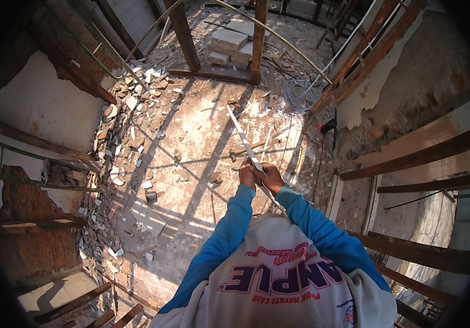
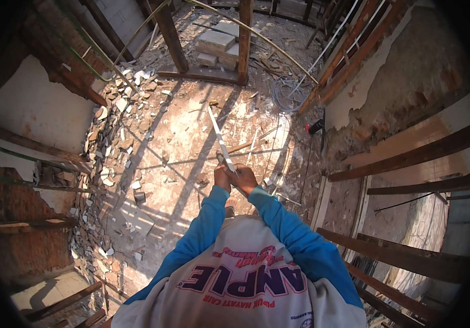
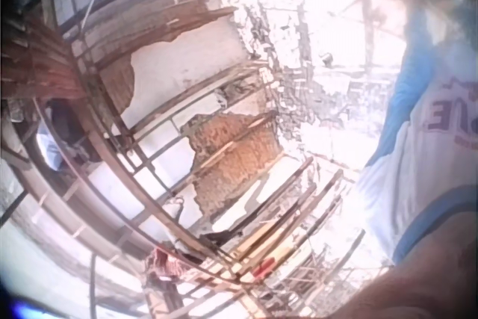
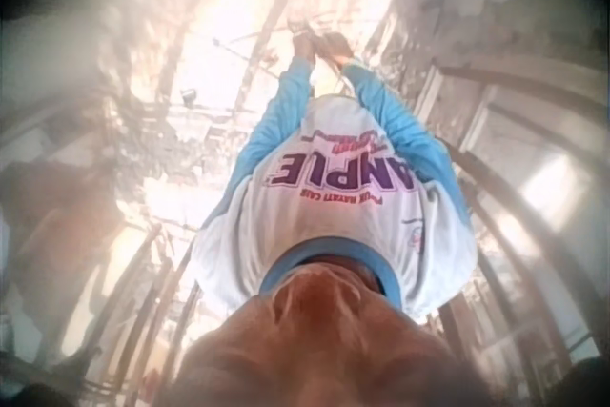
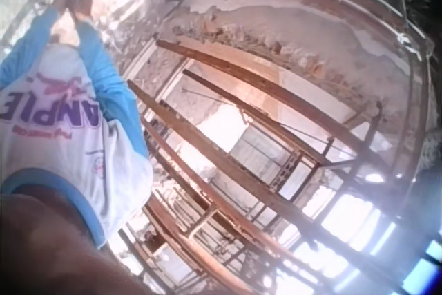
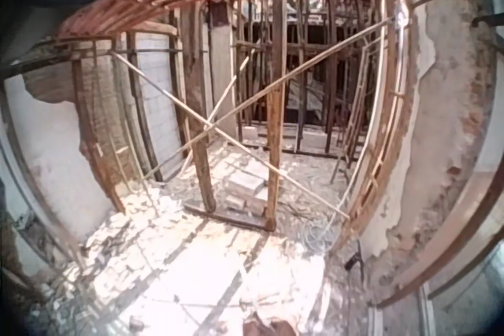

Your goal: The person coils a length of white electrical wire into a circular loop, holding one end and wrapping the rest around their hand before securing the coil.

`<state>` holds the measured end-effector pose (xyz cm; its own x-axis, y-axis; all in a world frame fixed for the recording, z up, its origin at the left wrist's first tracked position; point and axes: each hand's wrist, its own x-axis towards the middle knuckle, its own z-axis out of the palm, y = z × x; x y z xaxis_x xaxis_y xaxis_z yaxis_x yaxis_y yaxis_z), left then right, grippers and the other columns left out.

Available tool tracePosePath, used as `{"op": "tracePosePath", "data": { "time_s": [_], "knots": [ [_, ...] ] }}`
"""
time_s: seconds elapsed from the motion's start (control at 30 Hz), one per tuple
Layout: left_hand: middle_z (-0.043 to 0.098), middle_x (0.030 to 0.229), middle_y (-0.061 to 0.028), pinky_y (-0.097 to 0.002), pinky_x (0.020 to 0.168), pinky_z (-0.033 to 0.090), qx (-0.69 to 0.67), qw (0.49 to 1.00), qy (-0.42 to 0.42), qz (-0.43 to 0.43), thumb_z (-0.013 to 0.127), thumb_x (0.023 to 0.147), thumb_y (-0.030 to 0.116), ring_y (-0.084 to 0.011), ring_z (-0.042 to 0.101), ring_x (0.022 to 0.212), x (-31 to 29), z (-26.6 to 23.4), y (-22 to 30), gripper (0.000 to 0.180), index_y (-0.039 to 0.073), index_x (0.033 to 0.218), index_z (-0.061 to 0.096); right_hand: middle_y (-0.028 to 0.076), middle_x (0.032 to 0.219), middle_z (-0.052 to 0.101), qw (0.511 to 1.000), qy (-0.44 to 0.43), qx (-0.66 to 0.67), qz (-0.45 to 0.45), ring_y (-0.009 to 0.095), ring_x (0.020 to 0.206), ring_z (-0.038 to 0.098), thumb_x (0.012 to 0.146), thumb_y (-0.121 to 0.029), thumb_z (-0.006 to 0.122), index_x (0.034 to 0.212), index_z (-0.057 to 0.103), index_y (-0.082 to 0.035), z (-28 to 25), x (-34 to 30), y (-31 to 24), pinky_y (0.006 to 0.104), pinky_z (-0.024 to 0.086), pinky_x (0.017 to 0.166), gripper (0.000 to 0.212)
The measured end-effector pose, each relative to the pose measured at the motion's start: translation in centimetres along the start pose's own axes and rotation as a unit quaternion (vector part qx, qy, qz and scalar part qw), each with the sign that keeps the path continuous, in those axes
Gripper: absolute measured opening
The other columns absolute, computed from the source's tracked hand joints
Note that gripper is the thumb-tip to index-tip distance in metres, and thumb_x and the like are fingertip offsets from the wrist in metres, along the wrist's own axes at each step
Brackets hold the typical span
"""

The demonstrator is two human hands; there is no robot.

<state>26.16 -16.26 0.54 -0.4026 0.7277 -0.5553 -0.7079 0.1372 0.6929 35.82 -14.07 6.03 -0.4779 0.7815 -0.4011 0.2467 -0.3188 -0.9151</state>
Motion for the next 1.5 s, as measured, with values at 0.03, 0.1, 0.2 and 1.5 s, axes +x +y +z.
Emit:
{"op": "tracePosePath", "data": {
  "time_s": [0.03, 0.1, 0.2, 1.5],
  "knots": [
    [0.056, 0.07, -0.0068, -0.0314, 0.054, 0.046, 0.02, 1.0, -0.016, 0.006, 0.049, 0.09, 0.023, -0.0175, 0.055, 0.061, 0.3, 0.7, -0.7, 0.022, 0.003, 0.085, 0.057, 0.004, 0.071, 0.059, 0.999, 0.028, 0.013, -0.013, 0.009, 0.063, 0.051, 0.084, -0.031, 0.065, 0.092, 0.062, 0.001, -0.5, 0.5, 1.6, 0.0251, 0.041, 0.054, 0.032],
    [0.056, 0.068, -0.0074, -0.0346, 0.054, 0.046, 0.009, 1.0, 0.001, -0.023, 0.051, 0.084, 0.019, -0.0187, 0.054, 0.06, 1.2, 2.0, -2.1, 0.018, 0.003, 0.078, 0.057, 0.004, 0.07, 0.057, 0.994, 0.071, 0.05, -0.064, 0.01, 0.063, 0.05, 0.086, -0.034, 0.062, 0.088, 0.06, 0.0, -1.3, 0.0, 2.8, 0.026, 0.04, 0.055, 0.035],
    [0.057, 0.069, -0.0096, -0.0355, 0.056, 0.046, -0.045, 0.996, 0.012, -0.079, 0.051, 0.079, 0.012, -0.0202, 0.054, 0.06, 11.1, -18.3, -6.8, 0.016, 0.002, 0.068, 0.055, 0.005, 0.071, 0.056, 0.989, 0.021, -0.017, -0.147, 0.011, 0.067, 0.051, 0.088, -0.034, 0.058, 0.087, 0.058, 0.0, 5.1, -6.2, -4.8, 0.0266, 0.041, 0.058, 0.034],
    [0.046, 0.127, -0.0119, -0.0375, 0.101, 0.031, 0.397, 0.795, -0.375, 0.264, 0.068, 0.079, 0.034, -0.0254, 0.042, 0.119, -3.5, 1.8, 6.2, 0.069, 0.005, 0.132, 0.036, -0.004, 0.056, 0.025, 0.772, 0.169, 0.554, -0.262, 0.008, 0.045, 0.022, 0.093, -0.036, 0.048, 0.071, 0.038, -0.013, -16.1, -3.5, -19.7, 0.0235, 0.022, 0.04, 0.034]
  ]
}}
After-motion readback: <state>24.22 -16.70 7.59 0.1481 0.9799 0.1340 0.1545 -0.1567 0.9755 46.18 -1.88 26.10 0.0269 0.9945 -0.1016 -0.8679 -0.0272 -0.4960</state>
